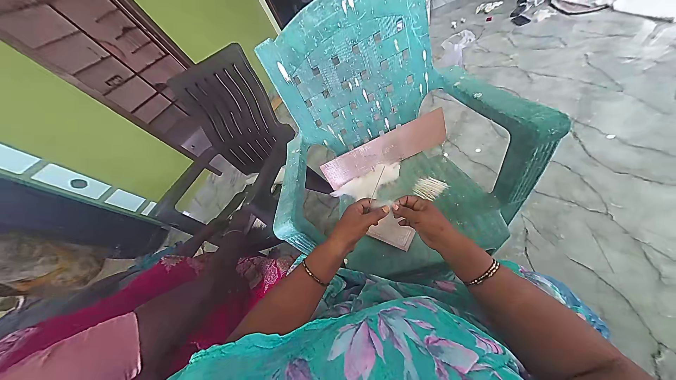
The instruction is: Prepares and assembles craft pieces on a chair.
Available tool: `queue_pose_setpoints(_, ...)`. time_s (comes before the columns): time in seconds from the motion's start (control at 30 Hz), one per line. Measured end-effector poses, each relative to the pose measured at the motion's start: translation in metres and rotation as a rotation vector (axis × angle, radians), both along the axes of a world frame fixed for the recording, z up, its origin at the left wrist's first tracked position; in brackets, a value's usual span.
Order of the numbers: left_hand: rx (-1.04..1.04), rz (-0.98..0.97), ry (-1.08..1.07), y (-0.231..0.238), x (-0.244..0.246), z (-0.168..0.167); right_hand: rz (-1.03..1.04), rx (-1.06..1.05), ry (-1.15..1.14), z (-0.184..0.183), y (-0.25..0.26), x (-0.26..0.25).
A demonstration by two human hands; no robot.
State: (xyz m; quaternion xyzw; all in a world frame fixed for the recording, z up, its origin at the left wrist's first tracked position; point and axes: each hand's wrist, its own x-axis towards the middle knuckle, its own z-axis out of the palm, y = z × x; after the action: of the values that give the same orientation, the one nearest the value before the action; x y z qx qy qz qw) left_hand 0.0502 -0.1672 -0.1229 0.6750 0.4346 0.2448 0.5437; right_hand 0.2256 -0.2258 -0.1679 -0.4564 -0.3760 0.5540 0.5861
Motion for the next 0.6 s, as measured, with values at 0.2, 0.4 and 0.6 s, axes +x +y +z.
queue_pose_setpoints(0.2, 0.002, 0.033, 0.021, 0.0, 0.003, -0.006, -0.048, -0.033, 0.012, -0.001, 0.001, 0.003)
queue_pose_setpoints(0.4, -0.038, 0.066, 0.014, 0.005, 0.005, -0.014, 0.044, -0.057, -0.035, -0.004, 0.005, 0.005)
queue_pose_setpoints(0.6, -0.084, 0.073, 0.033, 0.012, 0.004, -0.027, -0.056, -0.136, -0.099, -0.004, 0.012, 0.008)
